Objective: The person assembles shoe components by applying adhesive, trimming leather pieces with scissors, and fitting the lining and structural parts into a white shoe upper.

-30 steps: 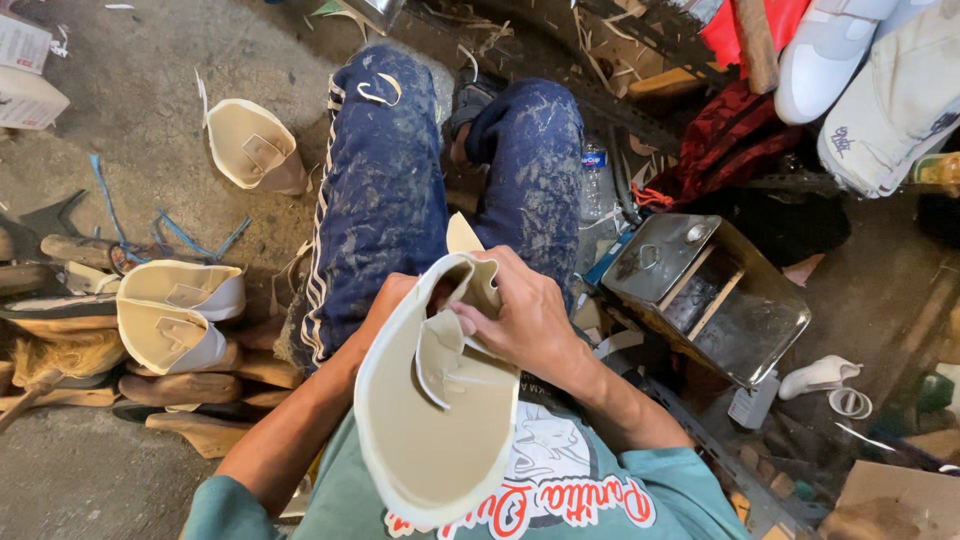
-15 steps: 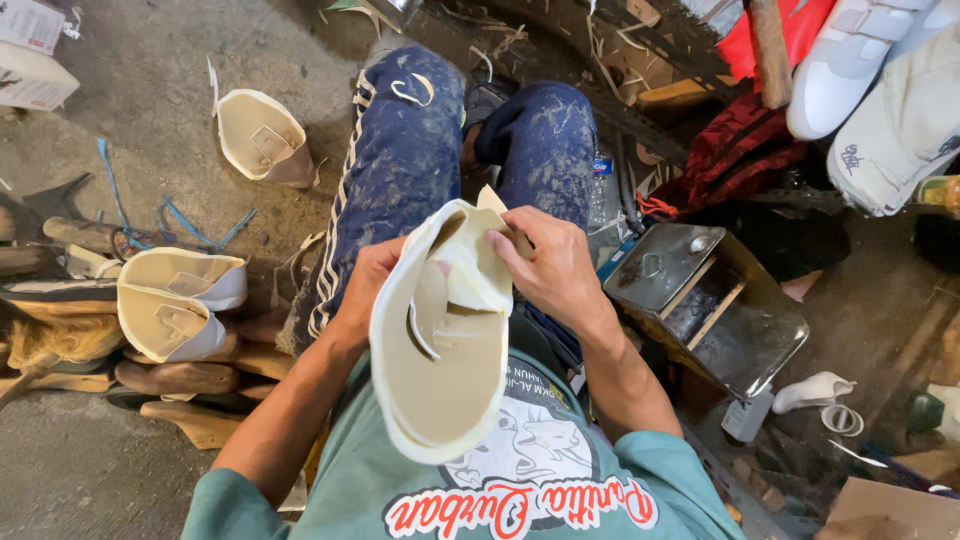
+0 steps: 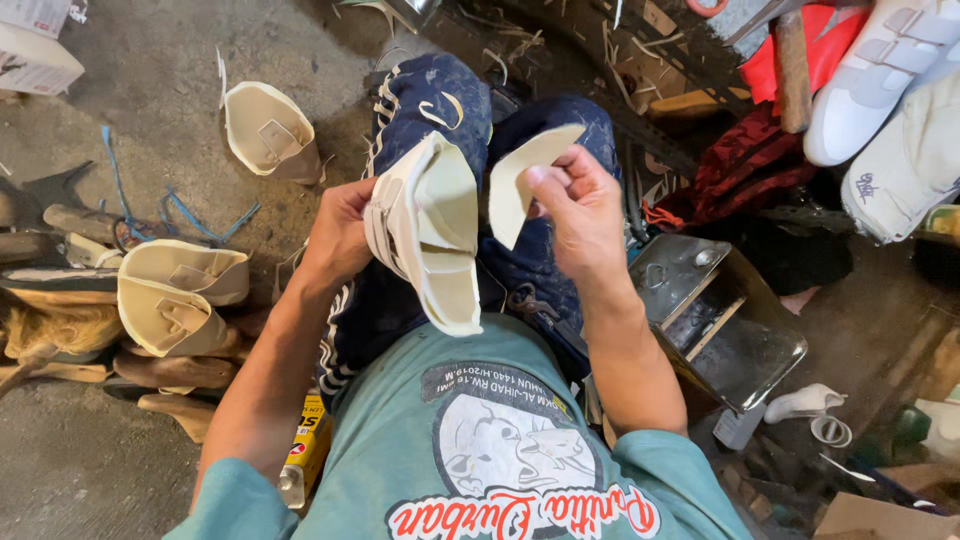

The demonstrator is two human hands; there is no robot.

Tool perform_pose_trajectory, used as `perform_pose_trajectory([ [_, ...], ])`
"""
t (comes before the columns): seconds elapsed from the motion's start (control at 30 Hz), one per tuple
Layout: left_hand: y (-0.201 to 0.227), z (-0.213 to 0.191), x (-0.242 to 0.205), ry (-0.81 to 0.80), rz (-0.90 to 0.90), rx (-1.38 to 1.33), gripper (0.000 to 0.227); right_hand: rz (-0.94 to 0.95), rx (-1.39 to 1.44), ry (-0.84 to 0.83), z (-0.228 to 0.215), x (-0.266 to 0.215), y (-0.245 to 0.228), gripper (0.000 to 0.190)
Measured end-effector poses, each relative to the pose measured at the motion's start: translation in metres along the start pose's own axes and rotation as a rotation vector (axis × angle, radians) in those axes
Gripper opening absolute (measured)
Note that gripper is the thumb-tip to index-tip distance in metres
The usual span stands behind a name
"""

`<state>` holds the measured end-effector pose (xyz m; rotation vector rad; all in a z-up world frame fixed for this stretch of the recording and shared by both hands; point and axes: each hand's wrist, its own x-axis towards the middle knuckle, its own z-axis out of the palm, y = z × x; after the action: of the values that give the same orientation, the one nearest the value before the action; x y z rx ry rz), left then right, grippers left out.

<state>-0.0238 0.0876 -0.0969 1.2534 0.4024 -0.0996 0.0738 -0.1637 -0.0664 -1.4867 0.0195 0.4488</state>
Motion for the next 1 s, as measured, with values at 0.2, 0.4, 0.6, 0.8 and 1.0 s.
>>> perform_pose_trajectory([
  [0.2,0.004,0.003,-0.001,-0.018,-0.081,-0.074,0.017,0.066,-0.109,-0.01,0.041,0.0,0.017,0.02],
  [0.4,-0.017,-0.006,0.004,-0.048,-0.083,-0.07,0.015,-0.295,-0.565,-0.149,0.042,0.008,-0.005,0.01],
  [0.6,-0.027,-0.009,0.004,-0.047,-0.126,-0.078,0.016,-0.282,-0.527,-0.204,0.04,0.013,-0.004,0.008],
  [0.8,-0.015,-0.003,0.006,-0.069,-0.127,-0.082,0.019,-0.249,-0.505,-0.159,0.043,0.011,0.002,0.006],
  [1.0,-0.014,-0.004,0.006,-0.073,-0.13,-0.075,0.016,-0.226,-0.542,-0.156,0.043,0.015,0.005,0.007],
])
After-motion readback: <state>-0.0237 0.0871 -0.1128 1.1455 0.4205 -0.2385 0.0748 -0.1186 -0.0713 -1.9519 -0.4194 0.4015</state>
